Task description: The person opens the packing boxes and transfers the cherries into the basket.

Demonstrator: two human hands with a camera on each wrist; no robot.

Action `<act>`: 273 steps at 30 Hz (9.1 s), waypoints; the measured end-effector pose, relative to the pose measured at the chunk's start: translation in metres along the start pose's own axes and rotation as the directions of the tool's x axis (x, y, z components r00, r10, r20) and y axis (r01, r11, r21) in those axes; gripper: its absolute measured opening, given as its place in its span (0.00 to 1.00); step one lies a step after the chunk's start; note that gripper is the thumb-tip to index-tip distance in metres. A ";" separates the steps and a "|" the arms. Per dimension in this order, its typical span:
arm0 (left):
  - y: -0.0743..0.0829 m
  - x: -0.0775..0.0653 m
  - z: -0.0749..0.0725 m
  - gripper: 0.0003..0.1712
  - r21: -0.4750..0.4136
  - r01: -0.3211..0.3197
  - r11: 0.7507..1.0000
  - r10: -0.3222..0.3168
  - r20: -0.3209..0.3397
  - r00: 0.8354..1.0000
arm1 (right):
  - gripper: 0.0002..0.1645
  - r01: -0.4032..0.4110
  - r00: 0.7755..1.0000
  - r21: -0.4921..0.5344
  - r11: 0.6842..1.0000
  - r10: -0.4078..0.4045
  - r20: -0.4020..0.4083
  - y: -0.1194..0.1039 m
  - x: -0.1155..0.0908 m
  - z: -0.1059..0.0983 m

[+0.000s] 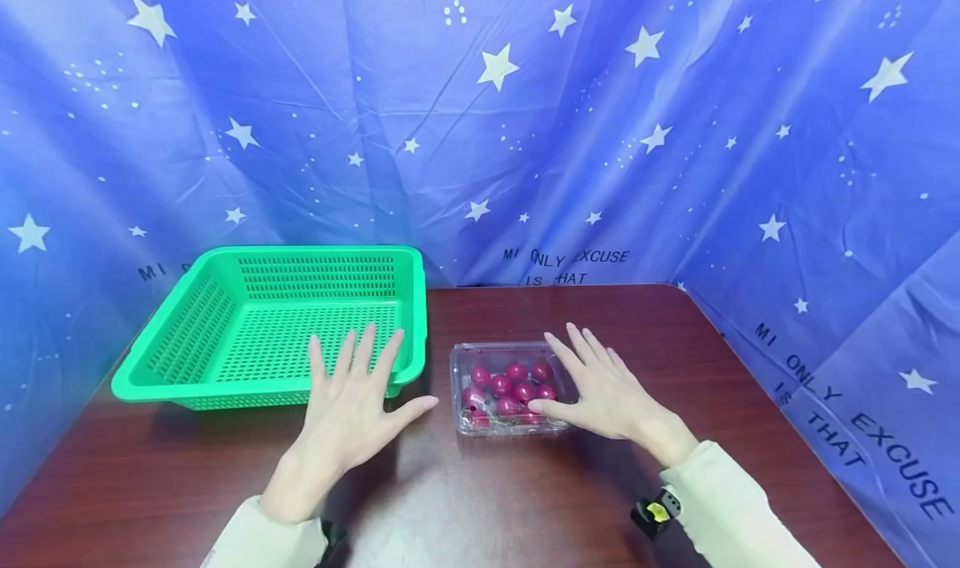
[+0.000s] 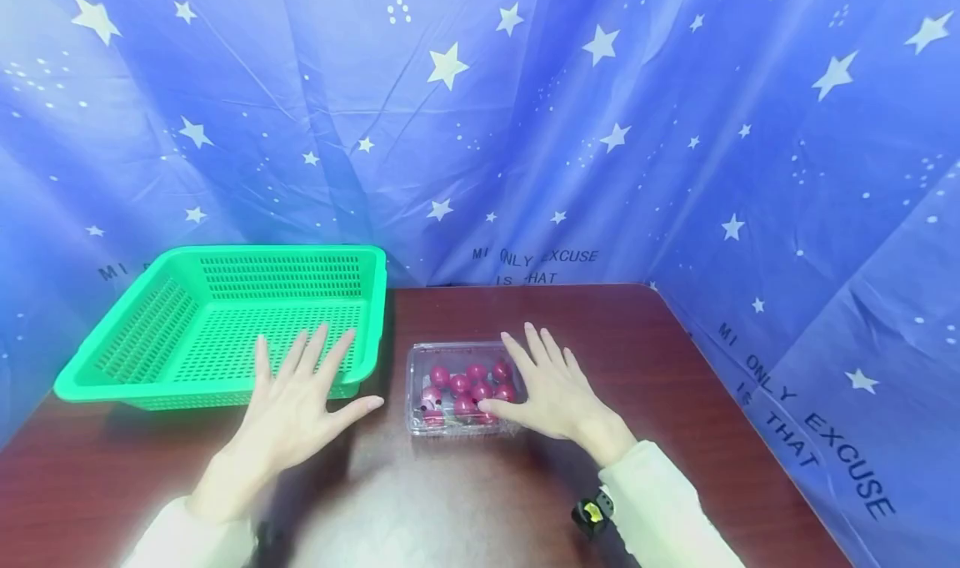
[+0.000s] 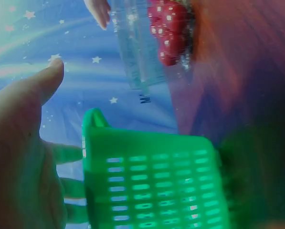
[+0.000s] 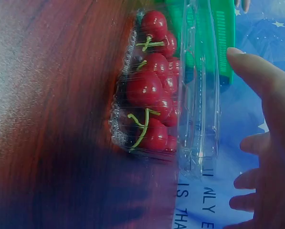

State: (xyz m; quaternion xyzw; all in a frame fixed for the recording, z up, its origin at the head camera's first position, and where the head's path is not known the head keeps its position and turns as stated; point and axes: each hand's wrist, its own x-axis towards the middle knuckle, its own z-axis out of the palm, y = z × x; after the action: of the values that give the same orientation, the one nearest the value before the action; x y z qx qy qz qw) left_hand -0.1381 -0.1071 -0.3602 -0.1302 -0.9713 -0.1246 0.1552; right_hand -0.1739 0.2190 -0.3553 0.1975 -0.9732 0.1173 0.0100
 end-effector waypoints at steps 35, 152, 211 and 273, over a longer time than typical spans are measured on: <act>0.084 0.006 0.054 0.40 0.081 -0.286 0.955 0.292 -0.071 0.954 | 0.37 0.227 0.971 0.006 0.974 -0.226 -0.076 0.003 0.058 0.019; 0.095 0.045 0.073 0.32 -0.698 0.302 0.650 -0.282 0.147 0.948 | 0.46 -0.108 0.984 -0.134 0.985 0.087 -0.153 -0.022 0.006 0.031; 0.075 0.071 0.095 0.40 -0.421 -0.029 0.906 0.114 0.179 0.977 | 0.80 -0.269 0.961 -0.223 0.937 0.244 -0.132 -0.053 -0.030 0.033; 0.078 0.062 0.080 0.42 -0.608 0.142 0.781 0.011 0.241 0.970 | 0.61 0.124 0.924 -0.437 0.891 -0.265 -0.277 -0.057 -0.019 0.058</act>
State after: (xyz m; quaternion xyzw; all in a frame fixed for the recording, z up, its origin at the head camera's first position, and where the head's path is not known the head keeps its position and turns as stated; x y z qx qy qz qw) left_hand -0.1943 0.0013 -0.3977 -0.1537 -0.8913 -0.4263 -0.0151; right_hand -0.1328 0.1623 -0.3999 0.2664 -0.9352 -0.0606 0.2255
